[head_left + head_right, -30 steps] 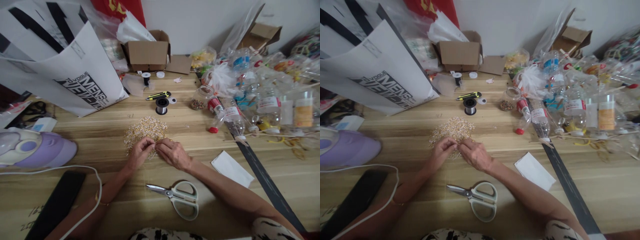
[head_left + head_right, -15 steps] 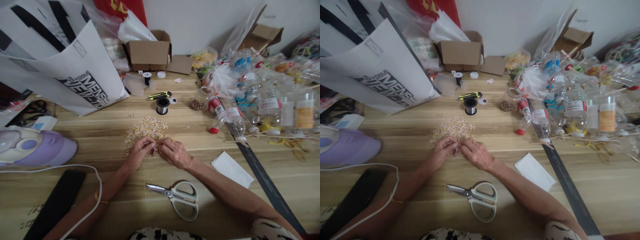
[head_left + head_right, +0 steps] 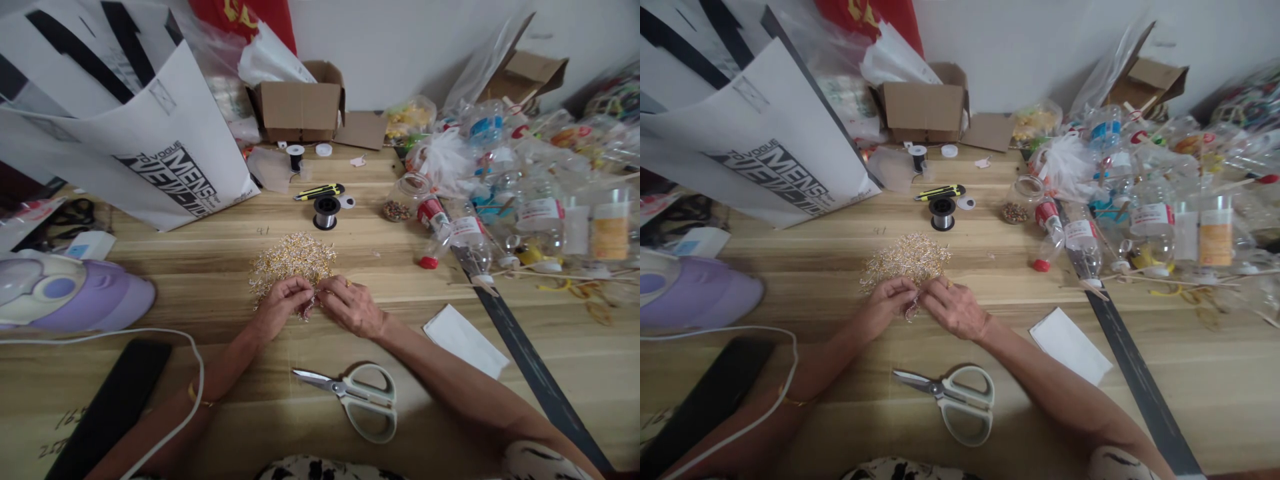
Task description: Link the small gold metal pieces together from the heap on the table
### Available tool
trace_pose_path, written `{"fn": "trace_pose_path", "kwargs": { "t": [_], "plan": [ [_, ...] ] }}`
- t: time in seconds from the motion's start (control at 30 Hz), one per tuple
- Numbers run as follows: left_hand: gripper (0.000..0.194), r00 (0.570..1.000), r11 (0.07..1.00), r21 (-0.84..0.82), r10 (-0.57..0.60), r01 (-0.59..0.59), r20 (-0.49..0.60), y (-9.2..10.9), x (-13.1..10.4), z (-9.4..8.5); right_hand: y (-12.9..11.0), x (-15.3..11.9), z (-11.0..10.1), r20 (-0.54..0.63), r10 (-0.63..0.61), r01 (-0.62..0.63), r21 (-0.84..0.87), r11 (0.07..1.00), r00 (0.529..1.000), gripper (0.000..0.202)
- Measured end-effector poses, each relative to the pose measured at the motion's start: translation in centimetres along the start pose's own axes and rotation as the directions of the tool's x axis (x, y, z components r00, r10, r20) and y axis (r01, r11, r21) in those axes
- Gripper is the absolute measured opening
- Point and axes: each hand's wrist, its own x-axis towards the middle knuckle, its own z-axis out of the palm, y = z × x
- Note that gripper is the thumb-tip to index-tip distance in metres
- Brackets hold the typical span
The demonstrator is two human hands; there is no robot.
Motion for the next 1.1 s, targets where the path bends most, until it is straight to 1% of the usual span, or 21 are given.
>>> {"fn": "trace_pose_path", "kwargs": {
  "t": [0.1,0.23,0.43,0.6,0.7,0.93,1.1],
  "plan": [
    [0.021,1.0,1.0,0.002,-0.021,0.021,0.003,0.11,-0.08,0.08,0.04,-0.04,-0.03,0.005,-0.011,0.011,-0.016,1.0,1.0,0.017],
    [0.021,0.999,0.999,0.005,-0.038,0.038,-0.013,-0.09,-0.04,-0.05,0.02,0.03,-0.17,-0.019,-0.057,0.057,-0.031,0.998,0.998,0.019],
    [0.02,0.999,0.998,0.056,-0.026,0.027,-0.021,-0.39,0.15,-0.42,-0.08,0.08,-0.28,-0.018,-0.07,0.069,-0.054,0.996,0.997,0.024],
    [0.019,0.999,0.999,0.017,-0.034,0.035,-0.012,-0.49,0.22,-0.47,-0.02,0.09,-0.32,-0.036,-0.099,0.096,-0.087,0.992,0.994,0.022],
    [0.018,0.999,0.999,0.016,-0.031,0.031,-0.021,-0.45,0.18,-0.42,0.05,0.02,-0.25,-0.039,-0.086,0.083,-0.064,0.994,0.996,0.022],
    [0.018,0.999,1.0,0.01,-0.029,0.029,-0.041,-0.22,0.14,-0.35,0.08,-0.12,0.02,-0.051,-0.01,0.012,0.032,0.999,0.999,0.015],
    [0.018,0.999,0.999,-0.013,-0.041,0.041,-0.023,-0.5,0.19,-0.48,0.15,-0.26,0.15,-0.053,-0.021,0.023,0.039,0.999,0.998,0.015]
  ]
}}
